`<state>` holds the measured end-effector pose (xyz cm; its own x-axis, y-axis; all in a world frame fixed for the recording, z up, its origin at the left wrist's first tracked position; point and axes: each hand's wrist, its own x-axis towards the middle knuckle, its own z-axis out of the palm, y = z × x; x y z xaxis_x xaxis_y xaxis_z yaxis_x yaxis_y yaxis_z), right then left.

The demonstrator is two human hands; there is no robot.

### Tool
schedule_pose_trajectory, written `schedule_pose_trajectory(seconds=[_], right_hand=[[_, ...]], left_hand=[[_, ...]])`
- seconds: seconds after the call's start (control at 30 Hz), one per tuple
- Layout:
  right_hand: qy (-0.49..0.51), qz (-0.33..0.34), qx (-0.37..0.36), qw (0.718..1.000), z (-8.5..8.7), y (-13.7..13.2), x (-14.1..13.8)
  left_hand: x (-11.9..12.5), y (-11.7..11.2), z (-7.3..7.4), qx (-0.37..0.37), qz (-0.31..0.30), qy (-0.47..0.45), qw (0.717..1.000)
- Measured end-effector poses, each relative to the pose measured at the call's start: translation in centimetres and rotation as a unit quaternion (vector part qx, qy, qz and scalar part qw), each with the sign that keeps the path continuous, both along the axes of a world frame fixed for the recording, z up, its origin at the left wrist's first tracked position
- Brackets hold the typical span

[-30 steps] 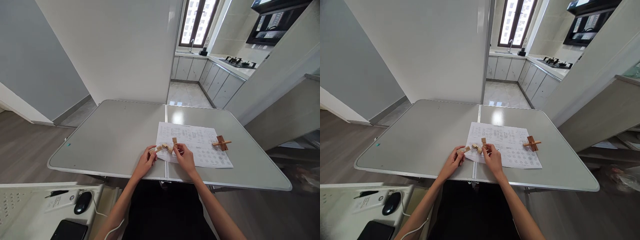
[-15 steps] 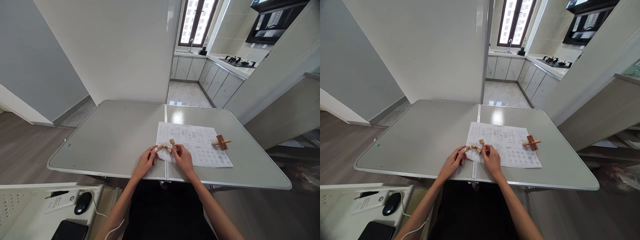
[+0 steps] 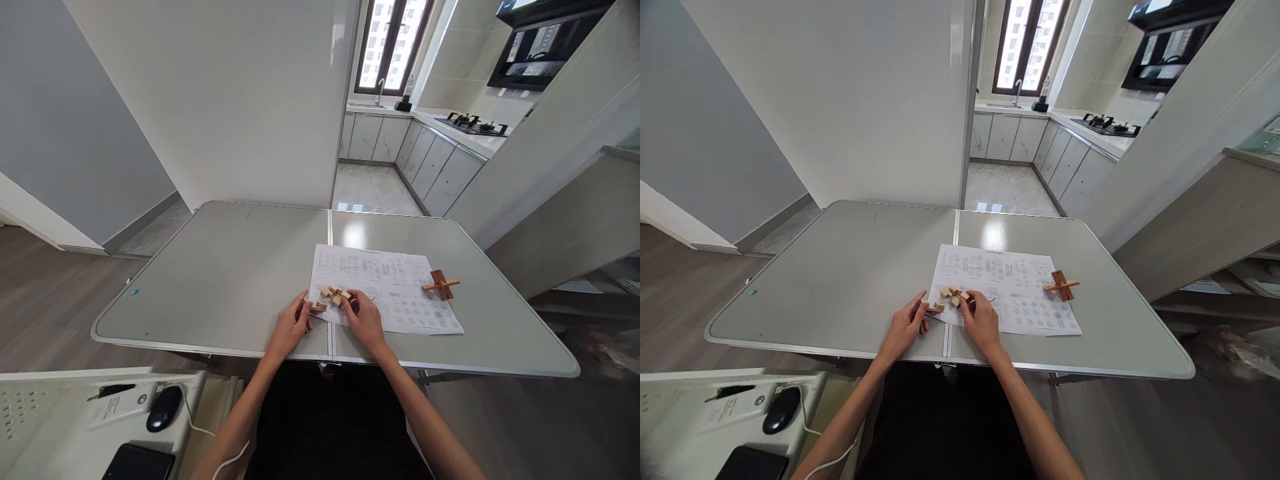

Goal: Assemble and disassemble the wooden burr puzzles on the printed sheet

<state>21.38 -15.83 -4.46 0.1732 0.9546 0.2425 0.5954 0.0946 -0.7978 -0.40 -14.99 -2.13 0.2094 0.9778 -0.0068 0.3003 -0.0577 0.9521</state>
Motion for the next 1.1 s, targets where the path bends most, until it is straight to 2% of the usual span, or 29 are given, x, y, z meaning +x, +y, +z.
schedule_pose_trajectory(seconds=[0.1,0.2,0.3,0.47,0.63,0.9,1.1], right_hand=[[-0.002,0.001,0.003,1.000,0.0,0.0,0.0],[-0.002,0.002,0.001,1.000,0.0,0.0,0.0],[-0.004,0.003,0.003,1.000,-0.1,0.0,0.0],[-0.004,0.003,0.008,1.000,-0.4,0.1,0.0],[-0.013,0.005,0.004,1.000,-0.7,0.3,0.1],[-0.028,0.014,0.010,0.999,-0.7,0.1,0.1],[-0.041,0.021,0.021,0.999,-0.5,0.1,0.0]], left_hand=[[0.4,0.0,-0.1,0.009,0.039,0.030,0.999],[0.6,0.0,-0.1,0.007,0.085,0.022,0.996],[0.6,0.0,-0.1,0.010,0.102,0.020,0.995],[0.5,-0.1,-0.2,0.049,0.085,0.047,0.994],[0.5,-0.2,0.0,0.134,0.090,0.111,0.981],[0.9,-0.3,0.4,0.120,0.050,0.210,0.969],[1.3,-0.3,0.3,0.155,0.007,0.306,0.939]])
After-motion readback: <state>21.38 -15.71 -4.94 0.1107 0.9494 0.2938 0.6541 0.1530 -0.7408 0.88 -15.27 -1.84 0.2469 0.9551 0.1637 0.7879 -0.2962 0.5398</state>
